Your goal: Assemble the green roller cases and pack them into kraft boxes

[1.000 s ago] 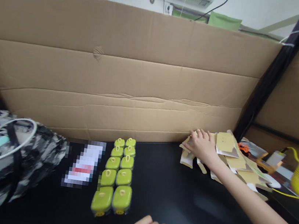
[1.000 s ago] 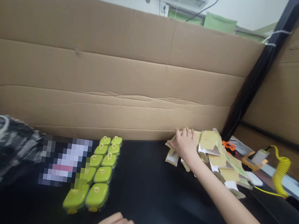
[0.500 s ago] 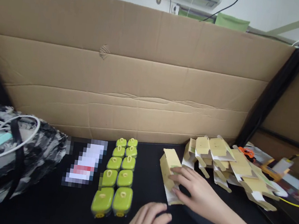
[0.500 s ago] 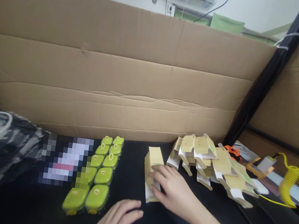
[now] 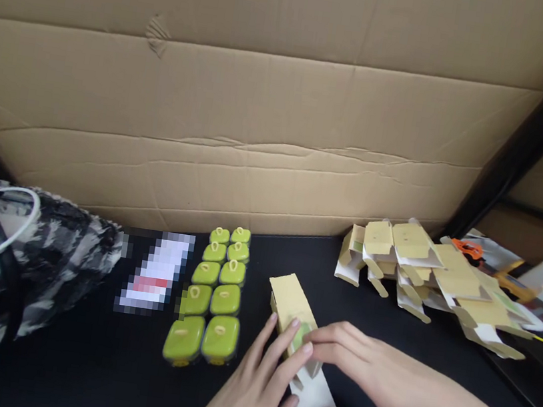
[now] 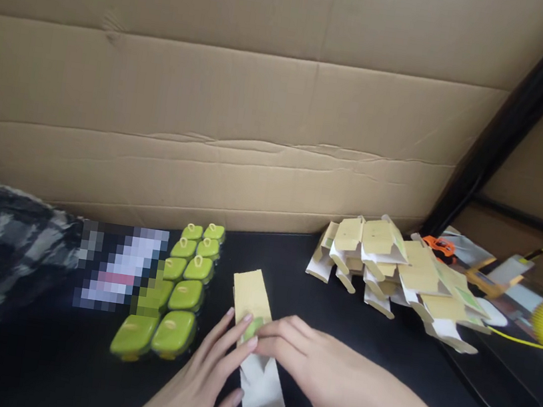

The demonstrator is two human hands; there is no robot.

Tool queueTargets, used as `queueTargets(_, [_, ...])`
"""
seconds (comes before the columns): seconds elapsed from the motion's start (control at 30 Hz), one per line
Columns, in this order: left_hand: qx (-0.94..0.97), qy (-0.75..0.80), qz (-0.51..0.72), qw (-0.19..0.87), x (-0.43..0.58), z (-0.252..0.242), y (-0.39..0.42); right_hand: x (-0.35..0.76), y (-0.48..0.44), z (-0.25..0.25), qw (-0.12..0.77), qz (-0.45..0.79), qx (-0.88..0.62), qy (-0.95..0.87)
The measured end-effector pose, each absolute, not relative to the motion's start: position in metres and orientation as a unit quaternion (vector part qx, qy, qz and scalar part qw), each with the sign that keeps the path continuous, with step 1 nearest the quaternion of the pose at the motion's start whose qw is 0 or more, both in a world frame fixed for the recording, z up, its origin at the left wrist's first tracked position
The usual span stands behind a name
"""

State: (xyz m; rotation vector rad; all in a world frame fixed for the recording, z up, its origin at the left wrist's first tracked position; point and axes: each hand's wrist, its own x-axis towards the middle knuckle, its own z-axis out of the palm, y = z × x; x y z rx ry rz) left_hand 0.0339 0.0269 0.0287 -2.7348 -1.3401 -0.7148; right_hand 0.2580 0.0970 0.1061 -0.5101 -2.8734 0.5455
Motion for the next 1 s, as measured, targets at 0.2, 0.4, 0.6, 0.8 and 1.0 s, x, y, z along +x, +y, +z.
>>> queueTargets(0.2, [-0.852,-0.447,-0.269,-0.037,0.032,0.035,0.027,0.247,0.093,0.086,0.119,0.084,-0.124,-0.982])
queueTargets(0.4, [-0.845,-0.455,-0.274,-0.067,0.033,0.037,0.028,0.249,0.093,0.078,0.2,-0.04,-0.08,-0.976])
queueTargets(0.6, [-0.824,-0.465,-0.298,-0.122,0.033,0.035,0.029,0.249,0.094,0.078,0.201,-0.108,-0.041,-0.973])
queueTargets(0.8, [-0.815,-0.466,-0.312,-0.146,0.032,0.036,0.028,0.245,0.09,0.081,0.219,-0.128,-0.046,-0.966])
queueTargets(1.0, [-0.811,-0.47,-0.302,-0.173,0.032,0.039,0.029,0.245,0.089,0.083,0.228,-0.156,-0.022,-0.961])
